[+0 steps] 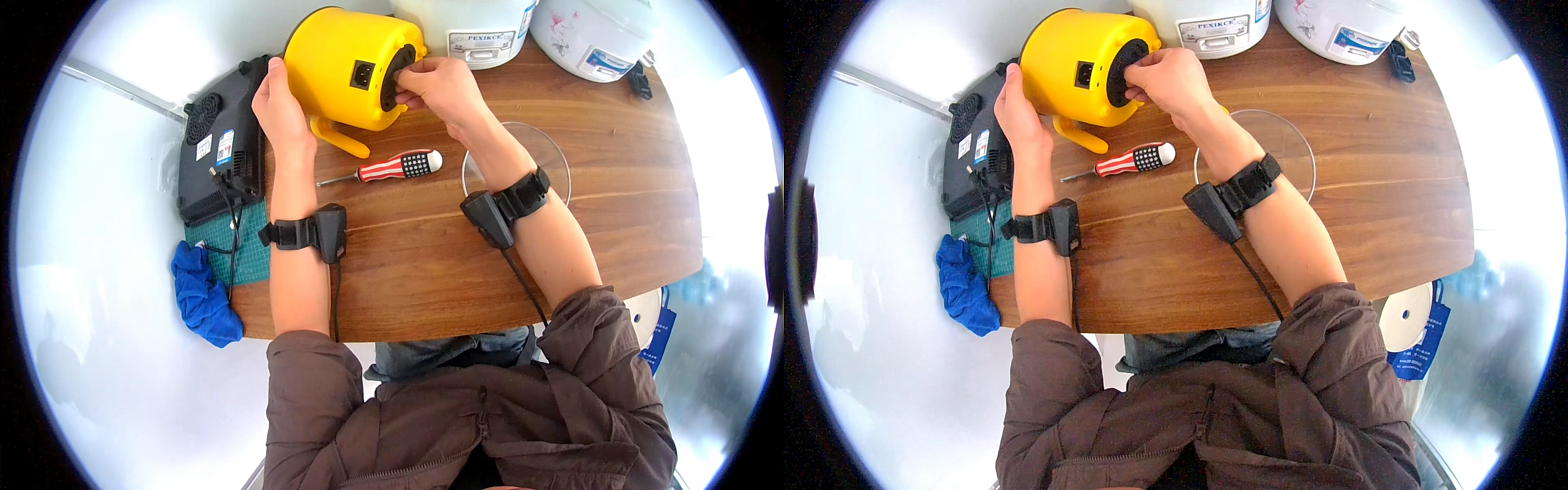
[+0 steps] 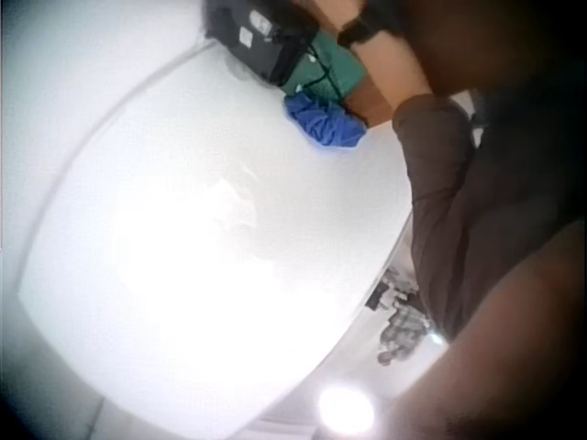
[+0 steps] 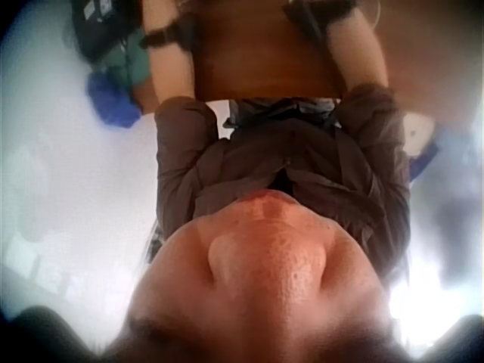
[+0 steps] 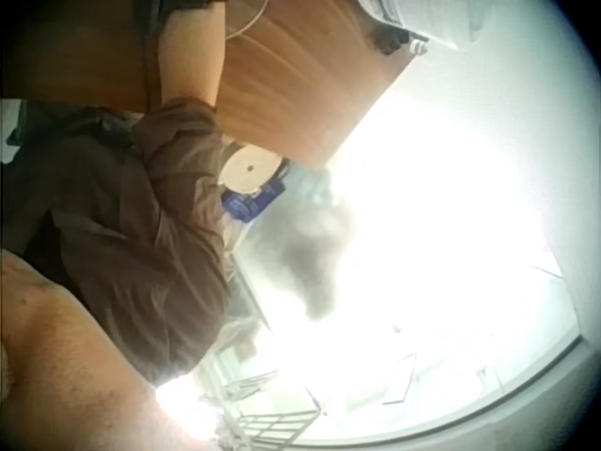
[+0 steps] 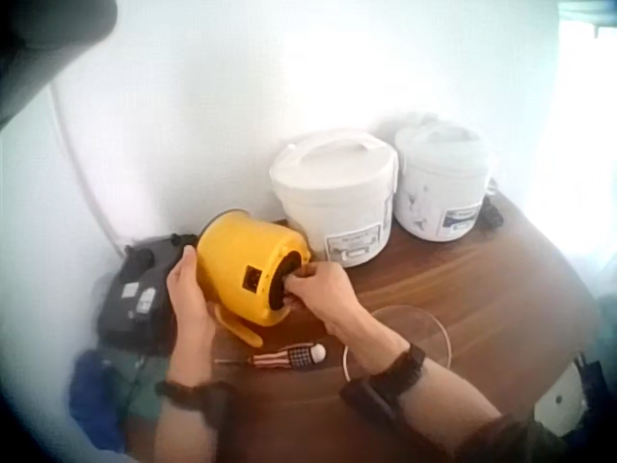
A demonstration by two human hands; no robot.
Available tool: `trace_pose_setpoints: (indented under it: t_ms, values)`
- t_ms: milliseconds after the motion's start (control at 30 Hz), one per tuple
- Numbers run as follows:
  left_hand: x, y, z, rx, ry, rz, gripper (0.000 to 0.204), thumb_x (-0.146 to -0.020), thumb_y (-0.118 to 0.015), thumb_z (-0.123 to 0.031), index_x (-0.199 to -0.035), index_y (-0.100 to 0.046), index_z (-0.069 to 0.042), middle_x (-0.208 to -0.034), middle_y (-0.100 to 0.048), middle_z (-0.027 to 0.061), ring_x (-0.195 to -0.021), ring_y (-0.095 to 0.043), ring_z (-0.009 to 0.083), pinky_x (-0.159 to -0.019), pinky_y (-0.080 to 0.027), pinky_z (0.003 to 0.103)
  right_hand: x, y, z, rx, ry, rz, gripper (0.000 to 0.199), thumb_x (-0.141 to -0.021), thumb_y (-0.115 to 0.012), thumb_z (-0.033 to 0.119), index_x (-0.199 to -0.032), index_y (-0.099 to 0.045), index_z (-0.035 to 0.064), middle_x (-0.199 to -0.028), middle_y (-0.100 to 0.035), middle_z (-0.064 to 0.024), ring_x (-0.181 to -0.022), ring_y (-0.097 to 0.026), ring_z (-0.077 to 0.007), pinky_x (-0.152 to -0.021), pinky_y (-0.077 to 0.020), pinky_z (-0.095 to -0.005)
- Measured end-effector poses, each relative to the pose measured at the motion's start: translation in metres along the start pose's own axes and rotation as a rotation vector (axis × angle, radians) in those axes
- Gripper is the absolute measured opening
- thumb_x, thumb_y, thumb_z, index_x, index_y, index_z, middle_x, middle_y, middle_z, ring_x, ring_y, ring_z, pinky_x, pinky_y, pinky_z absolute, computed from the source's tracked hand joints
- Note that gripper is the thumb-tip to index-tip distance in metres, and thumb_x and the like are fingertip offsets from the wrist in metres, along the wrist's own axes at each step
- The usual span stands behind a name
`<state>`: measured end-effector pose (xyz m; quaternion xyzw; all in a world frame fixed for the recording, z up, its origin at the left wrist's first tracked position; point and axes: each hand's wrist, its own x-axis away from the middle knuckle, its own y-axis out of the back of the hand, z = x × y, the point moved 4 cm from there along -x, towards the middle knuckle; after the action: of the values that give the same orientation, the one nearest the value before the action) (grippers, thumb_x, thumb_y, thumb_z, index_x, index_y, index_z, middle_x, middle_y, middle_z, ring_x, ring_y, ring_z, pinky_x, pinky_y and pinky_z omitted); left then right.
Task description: The person uses a screwdriver to remove screws from the bottom of a yellow electric kettle. They then detach the base cover, exposing the internal wiring and components.
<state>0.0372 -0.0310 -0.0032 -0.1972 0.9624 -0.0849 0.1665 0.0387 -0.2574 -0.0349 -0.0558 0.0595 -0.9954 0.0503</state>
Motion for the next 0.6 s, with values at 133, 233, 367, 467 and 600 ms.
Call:
trace_pose_setpoints:
  t_ms: [133, 233, 367, 467, 600]
  values:
    - [0.001, 0.0, -0.006, -0.027, 0.039, 0.004, 0.034, -0.107, -0.059, -0.029, -0.115, -0.07, 0.002, -0.112, -0.072, 0.0059, -0.098, -0.066, 0.0135, -0.091, -0.049, 0.031, -0.004, 0.001, -0.003, 0.138, 0.069, 0.013, 0.023, -0.092, -0.072, 0.011, -0.103, -0.072, -0.0096, -0.091, -0.075, -0.0122, -0.08, -0.073, -0.0162, -0.07, -0.0578, -0.0271]
    - [-0.001, 0.002, -0.005, -0.024, 0.044, -0.011, 0.034, -0.107, -0.06, -0.029, -0.114, -0.071, 0.002, -0.111, -0.073, 0.0054, -0.098, -0.066, 0.0131, -0.091, -0.048, 0.03, -0.002, 0.001, 0.002, 0.391, 0.24, -0.025, 0.021, -0.09, -0.073, 0.011, -0.102, -0.074, -0.0058, -0.092, -0.076, -0.0127, -0.079, -0.074, -0.0176, -0.069, -0.0577, -0.0285]
    - [-0.001, 0.004, -0.003, 0.0, 0.034, -0.019, 0.034, -0.106, -0.06, -0.028, -0.113, -0.072, 0.002, -0.109, -0.073, 0.0048, -0.099, -0.065, 0.0126, -0.09, -0.048, 0.029, 0.005, -0.004, 0.014, 0.916, 0.752, -0.124, 0.018, -0.087, -0.075, 0.014, -0.1, -0.075, 0.0011, -0.09, -0.076, -0.0137, -0.076, -0.075, -0.0237, -0.07, -0.0584, -0.0325]
    - [-0.002, 0.002, -0.003, 0.018, 0.022, -0.019, 0.033, -0.107, -0.06, -0.028, -0.113, -0.072, 0.003, -0.109, -0.074, 0.0047, -0.099, -0.065, 0.0125, -0.09, -0.048, 0.029, 0.013, -0.009, 0.019, 0.993, 0.939, -0.168, 0.016, -0.084, -0.075, 0.016, -0.092, -0.074, 0.0021, -0.085, -0.075, -0.0145, -0.077, -0.073, -0.0324, -0.074, -0.0592, -0.0395]
    - [-0.001, 0.005, -0.003, 0.012, 0.025, -0.023, 0.034, -0.107, -0.06, -0.029, -0.114, -0.072, 0.002, -0.11, -0.073, 0.0047, -0.099, -0.065, 0.0127, -0.091, -0.048, 0.03, 0.008, -0.006, 0.02, 0.854, 0.747, -0.108, 0.018, -0.085, -0.074, 0.019, -0.094, -0.077, 0.0035, -0.085, -0.075, -0.0162, -0.078, -0.073, -0.0352, -0.075, -0.0599, -0.0405]
